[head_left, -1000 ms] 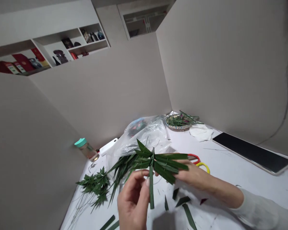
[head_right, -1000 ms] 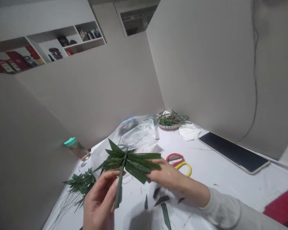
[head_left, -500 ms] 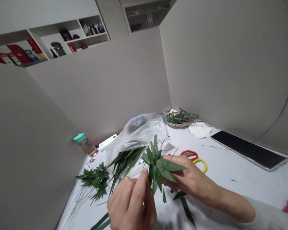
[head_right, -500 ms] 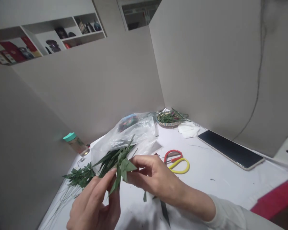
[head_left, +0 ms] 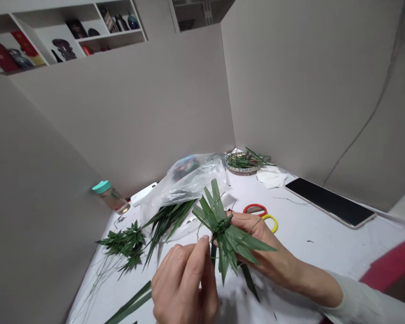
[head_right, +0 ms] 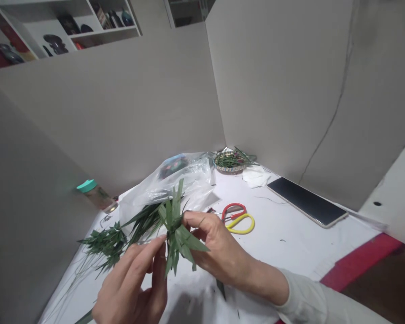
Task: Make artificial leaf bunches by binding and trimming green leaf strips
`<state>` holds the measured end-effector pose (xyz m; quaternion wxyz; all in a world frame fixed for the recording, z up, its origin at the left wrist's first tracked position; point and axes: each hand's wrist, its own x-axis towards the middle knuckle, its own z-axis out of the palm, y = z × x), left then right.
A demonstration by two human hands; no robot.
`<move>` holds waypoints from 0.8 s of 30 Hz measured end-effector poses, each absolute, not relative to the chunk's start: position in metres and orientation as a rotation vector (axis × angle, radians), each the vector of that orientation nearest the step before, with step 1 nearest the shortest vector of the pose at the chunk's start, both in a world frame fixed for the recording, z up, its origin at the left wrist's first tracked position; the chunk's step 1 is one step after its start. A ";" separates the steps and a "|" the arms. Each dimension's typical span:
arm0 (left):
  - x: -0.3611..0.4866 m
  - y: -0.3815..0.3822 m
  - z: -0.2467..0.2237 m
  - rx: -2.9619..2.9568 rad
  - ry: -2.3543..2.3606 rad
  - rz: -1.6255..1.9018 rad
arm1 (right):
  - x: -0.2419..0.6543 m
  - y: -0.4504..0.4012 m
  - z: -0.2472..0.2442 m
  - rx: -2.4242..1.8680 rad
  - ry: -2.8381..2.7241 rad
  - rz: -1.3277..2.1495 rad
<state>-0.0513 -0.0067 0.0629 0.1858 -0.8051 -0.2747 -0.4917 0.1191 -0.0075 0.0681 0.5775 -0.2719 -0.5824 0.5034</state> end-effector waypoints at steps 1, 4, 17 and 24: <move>-0.051 -0.008 0.063 -2.294 -0.802 -1.392 | 0.119 -0.007 0.067 -0.629 -1.362 1.182; -0.050 -0.012 0.065 -2.410 -0.905 -1.484 | 0.120 -0.005 0.066 -0.620 -1.346 1.207; -0.048 -0.015 0.079 -2.674 -1.306 -1.516 | 0.133 0.002 0.066 -0.694 -1.430 1.148; -0.047 -0.008 0.079 -2.552 -1.137 -1.449 | 0.137 0.005 0.064 -0.737 -1.398 1.235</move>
